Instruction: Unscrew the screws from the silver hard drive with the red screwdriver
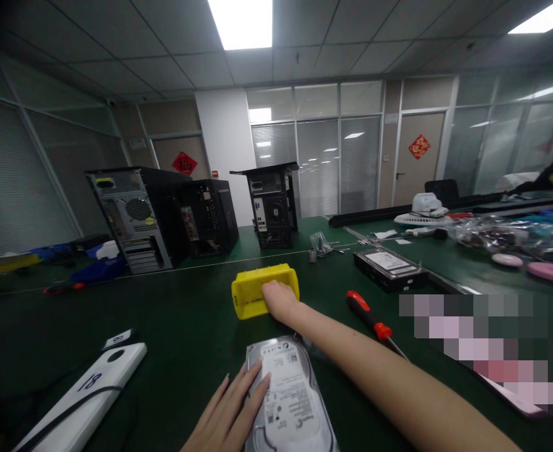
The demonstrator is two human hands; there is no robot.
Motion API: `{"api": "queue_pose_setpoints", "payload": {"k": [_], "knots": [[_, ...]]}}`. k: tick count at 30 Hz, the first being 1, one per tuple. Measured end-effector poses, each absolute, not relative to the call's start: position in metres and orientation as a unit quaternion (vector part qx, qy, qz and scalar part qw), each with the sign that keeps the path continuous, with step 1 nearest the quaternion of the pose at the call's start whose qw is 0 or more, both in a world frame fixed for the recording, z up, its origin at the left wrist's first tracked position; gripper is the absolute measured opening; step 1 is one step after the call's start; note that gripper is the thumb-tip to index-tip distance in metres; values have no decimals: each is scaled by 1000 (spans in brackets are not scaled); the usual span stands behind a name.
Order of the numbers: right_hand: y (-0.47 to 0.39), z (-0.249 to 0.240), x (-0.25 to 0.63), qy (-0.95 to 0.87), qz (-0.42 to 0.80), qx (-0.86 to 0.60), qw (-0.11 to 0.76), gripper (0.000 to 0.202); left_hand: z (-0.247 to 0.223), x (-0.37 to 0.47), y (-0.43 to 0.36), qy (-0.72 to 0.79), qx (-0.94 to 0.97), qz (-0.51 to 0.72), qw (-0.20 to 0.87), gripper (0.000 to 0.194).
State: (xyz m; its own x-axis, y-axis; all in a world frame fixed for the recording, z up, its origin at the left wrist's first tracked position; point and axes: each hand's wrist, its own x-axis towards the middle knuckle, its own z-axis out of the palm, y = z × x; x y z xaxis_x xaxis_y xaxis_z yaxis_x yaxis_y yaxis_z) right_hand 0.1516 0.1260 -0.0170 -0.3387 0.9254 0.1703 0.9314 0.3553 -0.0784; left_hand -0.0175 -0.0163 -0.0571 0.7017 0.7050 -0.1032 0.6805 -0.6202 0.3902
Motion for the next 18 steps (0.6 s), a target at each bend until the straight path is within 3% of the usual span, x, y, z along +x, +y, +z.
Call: {"api": "queue_pose_setpoints", "payload": {"k": [5,18], "knots": [[123,-16,150,-808,29,-575,121,25,-58,-10,-23,415,898,52,138,47],[135,-28,160,-760,191,-559,273,13,-64,-9,-31,418,899,113,60,49]]}}
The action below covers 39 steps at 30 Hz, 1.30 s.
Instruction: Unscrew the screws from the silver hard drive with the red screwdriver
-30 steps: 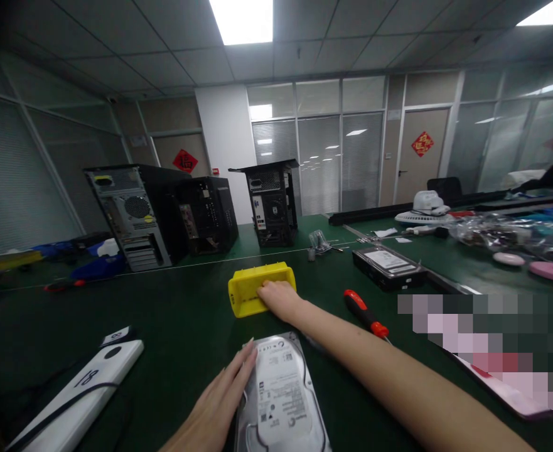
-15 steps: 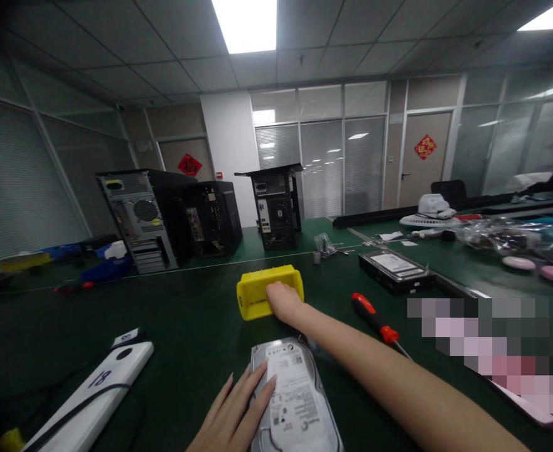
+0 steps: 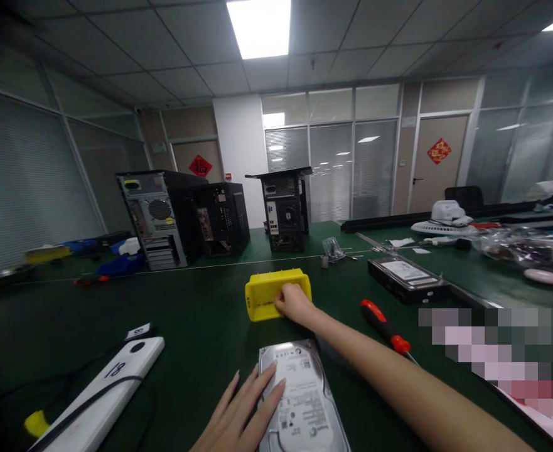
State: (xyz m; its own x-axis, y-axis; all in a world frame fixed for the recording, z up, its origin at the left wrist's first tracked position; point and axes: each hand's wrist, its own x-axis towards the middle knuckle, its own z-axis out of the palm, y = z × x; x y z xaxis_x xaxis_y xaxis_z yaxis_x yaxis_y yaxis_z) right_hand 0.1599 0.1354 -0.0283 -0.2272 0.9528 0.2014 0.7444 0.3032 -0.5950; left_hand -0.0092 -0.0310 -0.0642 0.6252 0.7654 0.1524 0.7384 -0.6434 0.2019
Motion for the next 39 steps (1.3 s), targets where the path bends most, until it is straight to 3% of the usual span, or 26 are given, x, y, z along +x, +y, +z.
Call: {"api": "queue_pose_setpoints", "payload": {"k": [4,14,20,23,27,31,39], "knots": [[131,-21,160,-721,300,-543,308,10,-79,-9,-24,413,902,114,54,52],[77,1,171,-564,635,-440,290,13,-102,-8,-13,397,912,96,26,50],[65,-20,161,-644,519,-436,354,23,-82,-13,-25,404,909,101,3,52],[67,-28,156,-637,543,-424,346,27,-62,-18,-25,352,933,67,18,53],[69,-31,157,-627,570,-408,340,27,-31,-21,-21,363,923,122,39,61],[66,-30,158,-657,530,-425,326,23,-10,-22,-10,484,847,218,29,26],[62,-33,155,-705,476,-414,323,31,-11,-23,9,518,831,198,47,19]]}}
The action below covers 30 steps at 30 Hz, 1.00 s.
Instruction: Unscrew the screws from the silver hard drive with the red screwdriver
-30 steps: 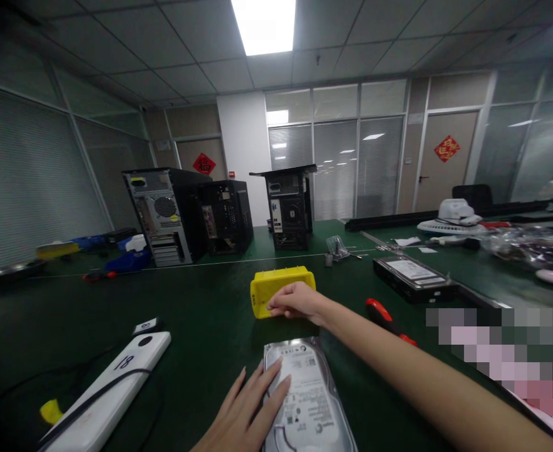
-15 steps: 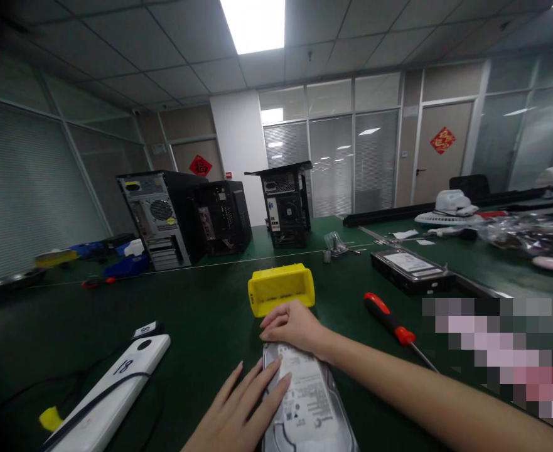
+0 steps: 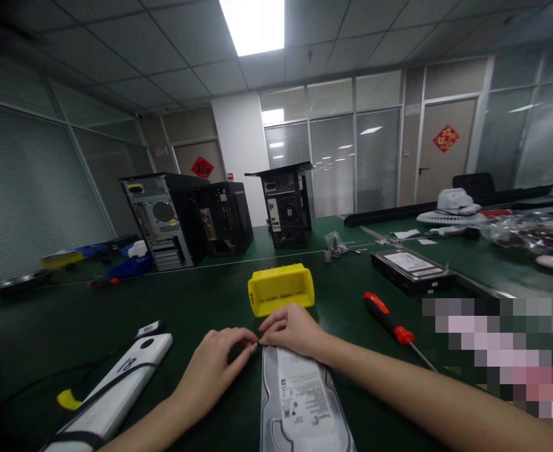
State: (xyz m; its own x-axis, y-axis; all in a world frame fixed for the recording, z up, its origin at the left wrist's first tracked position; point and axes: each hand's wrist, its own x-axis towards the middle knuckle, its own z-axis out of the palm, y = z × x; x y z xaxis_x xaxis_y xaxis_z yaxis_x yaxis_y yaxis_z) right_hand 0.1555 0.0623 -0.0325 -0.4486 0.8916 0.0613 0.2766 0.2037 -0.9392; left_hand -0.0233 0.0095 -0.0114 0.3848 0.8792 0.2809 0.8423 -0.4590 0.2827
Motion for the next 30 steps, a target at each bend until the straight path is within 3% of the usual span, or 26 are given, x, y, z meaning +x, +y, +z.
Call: {"api": "queue_pose_setpoints", "payload": {"k": [8,15,21,30], "knots": [[54,-34,162,-758,417,-375,332,43,-18,-25,8,492,850,188,-11,18],[47,-29,163,-805,320,-380,325,36,-22,-23,8,479,857,185,-34,21],[49,-28,161,-782,388,-371,316,40,-25,-22,7,475,859,191,-32,21],[52,-32,160,-795,361,-377,311,41,-25,-23,6,481,858,178,-27,21]]}}
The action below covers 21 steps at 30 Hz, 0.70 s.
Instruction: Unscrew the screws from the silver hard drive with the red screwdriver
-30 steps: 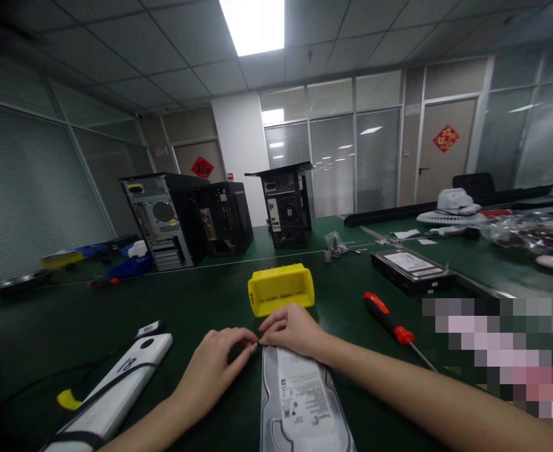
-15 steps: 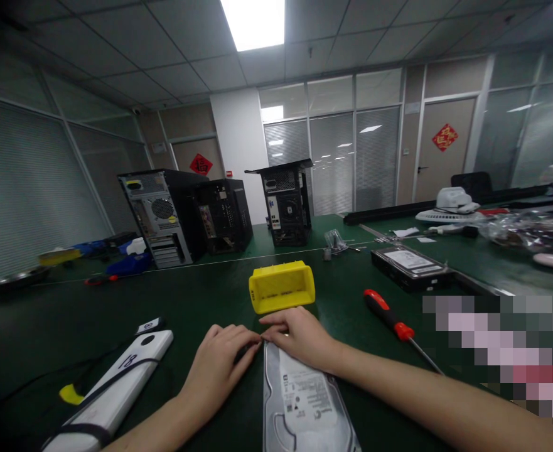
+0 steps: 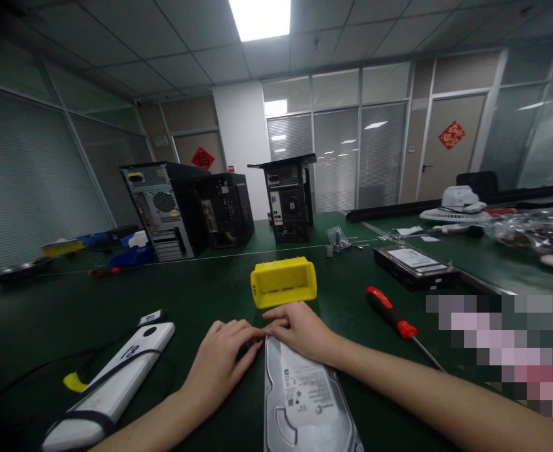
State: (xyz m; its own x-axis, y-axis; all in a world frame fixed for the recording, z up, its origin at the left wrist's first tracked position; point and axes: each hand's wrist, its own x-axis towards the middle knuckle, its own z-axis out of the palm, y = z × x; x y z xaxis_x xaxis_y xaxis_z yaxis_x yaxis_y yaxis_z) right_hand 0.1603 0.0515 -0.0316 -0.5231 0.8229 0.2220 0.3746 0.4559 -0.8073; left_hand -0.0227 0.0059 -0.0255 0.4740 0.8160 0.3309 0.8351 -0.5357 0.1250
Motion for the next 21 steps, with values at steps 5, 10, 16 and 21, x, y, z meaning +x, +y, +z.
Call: {"api": "queue_pose_setpoints", "payload": {"k": [5,10,16,21], "knots": [[50,-29,155,-803,326,-395,305,41,-26,-21,6,-498,-847,-189,14,21],[48,-29,152,-805,309,-406,304,42,-26,-20,5,-508,-839,-195,7,19],[51,-30,153,-787,355,-396,312,39,-27,-21,5,-505,-840,-199,-1,19],[58,-31,152,-758,405,-401,318,31,-27,-22,5,-501,-841,-202,-1,19]]}}
